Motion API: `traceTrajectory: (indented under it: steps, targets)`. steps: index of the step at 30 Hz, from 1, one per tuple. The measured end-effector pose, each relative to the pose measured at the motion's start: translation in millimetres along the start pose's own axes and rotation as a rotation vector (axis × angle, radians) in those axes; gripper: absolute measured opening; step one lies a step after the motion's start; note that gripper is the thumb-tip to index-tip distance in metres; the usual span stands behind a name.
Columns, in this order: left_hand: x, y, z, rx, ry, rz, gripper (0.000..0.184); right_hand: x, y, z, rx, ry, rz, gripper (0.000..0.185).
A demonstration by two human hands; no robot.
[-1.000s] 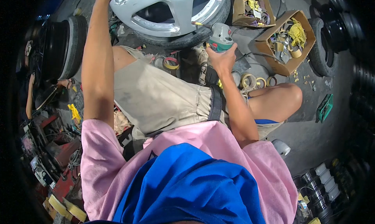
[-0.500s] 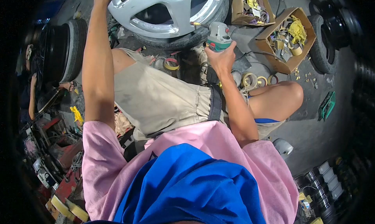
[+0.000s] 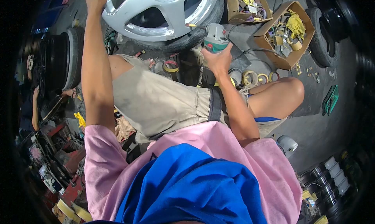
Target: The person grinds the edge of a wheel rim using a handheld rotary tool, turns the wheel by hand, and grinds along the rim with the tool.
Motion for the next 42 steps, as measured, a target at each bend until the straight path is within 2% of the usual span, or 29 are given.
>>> traceTrajectory:
  steps: [2, 12, 14, 15, 18, 21, 23, 25, 27, 29, 31, 35, 42]
  targets:
    - [1, -2, 2, 0.048, -0.021, -0.023, 0.036, 2, 1, -4, 0.064, -0.012, 0.021, 0.085]
    - [-6, 0, 0, 0.063, -0.024, -0.007, 0.034, 6, -1, 2, 0.038, -0.001, 0.053, 0.080]
    - [-4, 2, -1, -0.005, 0.028, 0.027, 0.034, 1, -4, -2, 0.077, -0.052, 0.016, 0.081]
    - [34, -27, 54, 0.005, -0.228, 0.153, 0.065, 0, -7, -3, 0.082, -0.055, 0.008, 0.081]
    - [19, -15, 37, -0.019, -0.163, 0.098, 0.065, -7, -13, -5, 0.104, -0.029, -0.022, 0.083]
    - [16, -15, 35, -0.045, -0.132, 0.104, 0.066, 3, -4, 0, 0.079, -0.026, 0.080, 0.080]
    - [17, -15, 38, -0.042, -0.147, 0.097, 0.066, 10, -6, -12, 0.078, -0.052, 0.059, 0.082]
    - [16, -14, 33, -0.022, -0.151, 0.079, 0.065, 12, -10, -16, 0.076, -0.077, 0.034, 0.083]
    - [15, -13, 29, -0.028, -0.124, 0.084, 0.065, 2, -15, -15, 0.059, -0.048, -0.092, 0.086]
    - [5, -6, 14, -0.040, -0.100, 0.083, 0.065, -3, -21, -14, 0.073, -0.012, -0.089, 0.086]
    - [-10, 7, -12, -0.030, 0.051, 0.076, 0.035, -9, -21, -13, 0.092, 0.025, -0.072, 0.087]
    - [-2, -3, 2, 0.073, -0.059, -0.005, 0.037, -11, -11, 1, 0.031, -0.001, -0.002, 0.081]
    - [-5, 0, -6, 0.049, -0.019, 0.024, 0.035, -14, -12, 2, -0.005, 0.027, 0.002, 0.076]
Point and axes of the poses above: each hand's wrist, its own y-axis away from the middle knuckle, its own x-axis out of the palm, z = x × y, the point moved 10 cm from there along -y, towards the middle knuckle, and after that the axes turned 11 degrees about -y, right-handed, at the moved point
